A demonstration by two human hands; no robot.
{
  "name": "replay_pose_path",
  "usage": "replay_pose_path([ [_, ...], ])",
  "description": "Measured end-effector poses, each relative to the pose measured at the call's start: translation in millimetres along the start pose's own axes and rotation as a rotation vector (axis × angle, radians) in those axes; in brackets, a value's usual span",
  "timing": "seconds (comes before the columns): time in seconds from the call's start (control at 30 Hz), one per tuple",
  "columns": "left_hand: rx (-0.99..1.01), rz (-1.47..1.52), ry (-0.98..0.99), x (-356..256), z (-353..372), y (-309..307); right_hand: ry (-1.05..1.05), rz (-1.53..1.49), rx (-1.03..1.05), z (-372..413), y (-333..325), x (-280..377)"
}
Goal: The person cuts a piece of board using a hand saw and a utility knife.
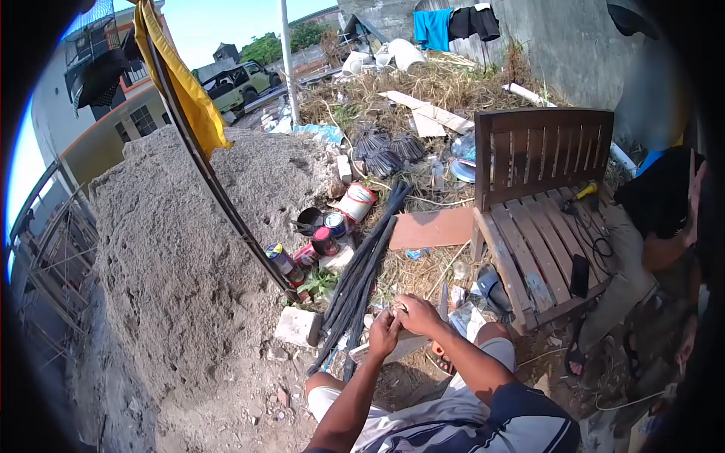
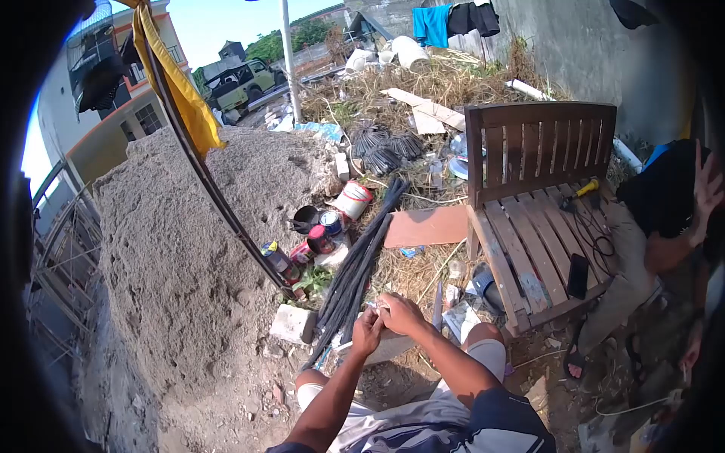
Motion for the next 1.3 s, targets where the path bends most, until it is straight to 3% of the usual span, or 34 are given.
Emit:
replay_pose_path([
  [0.1, -0.006, -0.285, 0.05, -14.1, 5.2, -5.1, 0.043, 0.071, 0.096, -1.9, 6.2, -24.0],
  [0.23, 0.035, -0.146, 0.05, -12.7, 7.1, -6.9, -0.009, -0.079, 0.152, -4.7, 16.9, -54.4],
  [0.3, 0.049, -0.255, -0.031, -20.5, 11.2, -3.4, 0.123, -0.699, 0.153, -5.5, 29.4, -70.1],
  [0.37, 0.032, -0.291, -0.061, -33.6, 12.7, 0.5, 0.08, -0.711, 0.125, -3.0, 39.2, -81.4],
  [0.5, -0.011, -0.381, -0.1, -33.6, 7.8, 1.6, 0.149, -0.858, -0.067, -6.9, 46.4, -77.3],
  [0.57, 0.002, -0.348, -0.087, -29.8, 12.0, 4.8, 0.474, -1.243, -0.602, -14.5, 35.8, -82.8],
  [0.63, 0.067, -0.484, -0.164, -46.2, 24.3, 8.5, 0.576, -1.181, -0.796, -24.6, 6.1, -112.5],
  [0.7, 0.041, -0.538, -0.136, -51.8, 29.0, 6.4, 0.419, -1.009, -0.72, -37.1, -0.4, -123.7],
  [0.77, 0.012, -0.485, -0.031, -35.5, 25.0, 6.1, 0.413, -0.929, -0.525, -39.5, -5.2, -122.3],
  [0.87, 0.089, -0.475, -0.077, -50.0, 21.5, 3.4, 0.417, -0.809, -0.391, -34.7, -4.8, -153.2],
  [0.93, 0.189, -0.469, 0.013, -44.8, 21.3, 1.0, 0.35, 0.267, -0.318, -19.1, 8.1, -149.5],
  [0.97, 0.225, -0.599, 0.058, -48.4, 23.1, -0.8, 0.205, 0.072, -0.348, -13.5, 12.9, -152.9],
  [1.0, 0.23, -0.692, 0.019, -56.0, 23.3, -0.5, 0.221, -0.084, -0.305, -8.0, 30.2, -165.4],
  [1.03, 0.248, -0.779, -0.024, -57.8, 24.5, 3.7, 0.318, -0.159, -0.118, 1.0, 7.4, -109.7],
  [1.07, 0.183, -0.856, 0.075, -44.1, 24.8, 8.1, 0.227, -0.246, -0.124, 7.5, 30.6, -124.6],
  [1.17, 0.291, -0.984, -0.035, -46.0, 19.1, 16.8, 0.356, -0.488, -0.023, 22.2, 46.0, -128.0],
  [1.2, 0.308, -1.043, -0.022, -47.7, 17.1, 19.1, 0.45, -0.852, -0.101, 19.5, 53.8, -133.7],
  [1.23, 0.267, -1.041, -0.056, -45.6, 15.5, 22.4, 0.295, -0.815, -0.156, 17.2, 68.6, -158.3],
  [1.27, 0.261, -1.059, -0.024, -41.6, 12.0, 24.9, 0.272, -0.76, -0.122, 13.2, 67.9, -167.4],
  [1.3, 0.254, -1.08, 0.01, -36.0, 8.1, 23.9, 0.452, -0.918, -0.175, 12.8, 51.4, -148.7],
])
Point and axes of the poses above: each hand's wrist, its own z-axis away from the middle knuckle, its own y-axis out of the palm, x = y × z, the point moved 1 cm from there along -z, towards the middle knuckle, and after that the axes turned 6 degrees about -y, right-handed, at the moved point
